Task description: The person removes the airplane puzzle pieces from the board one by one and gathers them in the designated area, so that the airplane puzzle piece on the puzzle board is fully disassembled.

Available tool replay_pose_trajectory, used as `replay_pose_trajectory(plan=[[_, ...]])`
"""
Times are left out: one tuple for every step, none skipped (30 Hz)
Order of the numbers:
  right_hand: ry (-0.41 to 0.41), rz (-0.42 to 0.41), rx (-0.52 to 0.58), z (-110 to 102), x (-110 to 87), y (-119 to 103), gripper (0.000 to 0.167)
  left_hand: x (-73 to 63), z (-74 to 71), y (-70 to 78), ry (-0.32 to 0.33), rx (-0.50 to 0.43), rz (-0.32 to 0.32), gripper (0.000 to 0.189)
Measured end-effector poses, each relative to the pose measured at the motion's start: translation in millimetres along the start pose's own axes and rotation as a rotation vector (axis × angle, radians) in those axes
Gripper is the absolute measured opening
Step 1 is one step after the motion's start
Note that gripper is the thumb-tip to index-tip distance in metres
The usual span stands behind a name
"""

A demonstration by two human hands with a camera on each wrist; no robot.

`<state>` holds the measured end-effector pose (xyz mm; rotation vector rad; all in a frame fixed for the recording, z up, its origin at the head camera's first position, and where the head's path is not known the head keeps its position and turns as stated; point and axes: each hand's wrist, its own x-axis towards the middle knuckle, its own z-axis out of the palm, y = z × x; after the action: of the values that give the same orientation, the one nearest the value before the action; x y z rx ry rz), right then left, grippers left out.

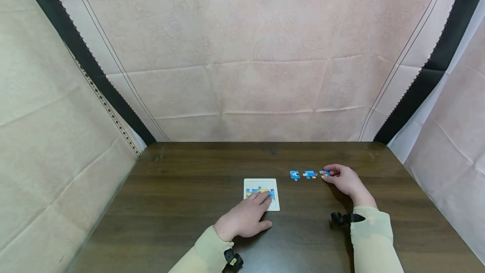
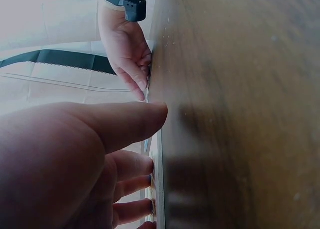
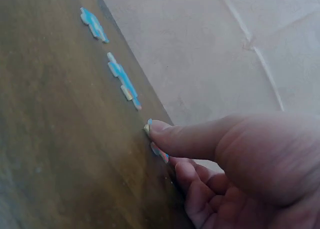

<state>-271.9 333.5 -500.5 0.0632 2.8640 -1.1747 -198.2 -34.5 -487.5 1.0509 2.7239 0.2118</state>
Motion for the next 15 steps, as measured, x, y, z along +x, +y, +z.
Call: replay_pose_trajectory(plan=[[0.010,-0.005,-0.002,-1,-0.3,-1,0.040,-0.1,-0.1,0.2,-0.001,-0.003,-0.001,0.070],[0.020,-0.016,-0.006,-1,-0.6,-3,0.040,-0.1,-0.5,0.4,-0.003,-0.005,-0.002,0.070],[0.032,-0.026,-0.004,-2,-0.8,-6,0.040,-0.2,-0.7,0.6,-0.003,-0.005,-0.002,0.070],[0.047,-0.036,-0.005,-1,-1.1,-10,0.039,-0.2,-0.9,0.8,-0.003,-0.004,-0.002,0.070],[0.063,-0.051,-0.008,-1,-1.0,-16,0.039,-0.2,-1.0,0.8,-0.002,-0.002,-0.002,0.071],[0.073,-0.067,-0.006,1,-1.7,-23,0.038,-0.2,-1.3,0.9,-0.002,0.001,-0.001,0.071],[0.080,-0.093,-0.002,4,-1.8,-31,0.037,-0.1,-1.3,0.7,-0.001,0.004,0.000,0.071],[0.078,-0.126,-0.001,8,-1.4,-39,0.035,0.0,-1.4,0.6,-0.001,0.007,0.001,0.071],[0.071,-0.156,0.002,14,-1.0,-48,0.033,0.3,-1.3,0.4,0.001,0.008,0.003,0.071],[0.055,-0.187,-0.003,21,-0.7,-56,0.031,0.6,-1.0,0.0,0.002,0.010,0.003,0.071],[0.027,-0.218,-0.004,29,-0.9,-65,0.029,0.8,-0.7,-0.3,0.004,0.011,0.006,0.071],[-0.013,-0.247,-0.003,37,-1.2,-72,0.026,0.9,-0.6,-0.5,0.004,0.008,0.007,0.071],[-0.051,-0.266,0.001,45,-1.7,-79,0.024,1.2,0.0,-0.8,0.005,0.007,0.008,0.071],[-0.090,-0.277,0.000,53,-2.6,-85,0.022,1.2,0.2,-0.9,0.005,0.006,0.011,0.071],[-0.123,-0.282,0.001,61,-3.8,-90,0.020,1.5,0.8,-1.0,0.006,0.004,0.015,0.071]])
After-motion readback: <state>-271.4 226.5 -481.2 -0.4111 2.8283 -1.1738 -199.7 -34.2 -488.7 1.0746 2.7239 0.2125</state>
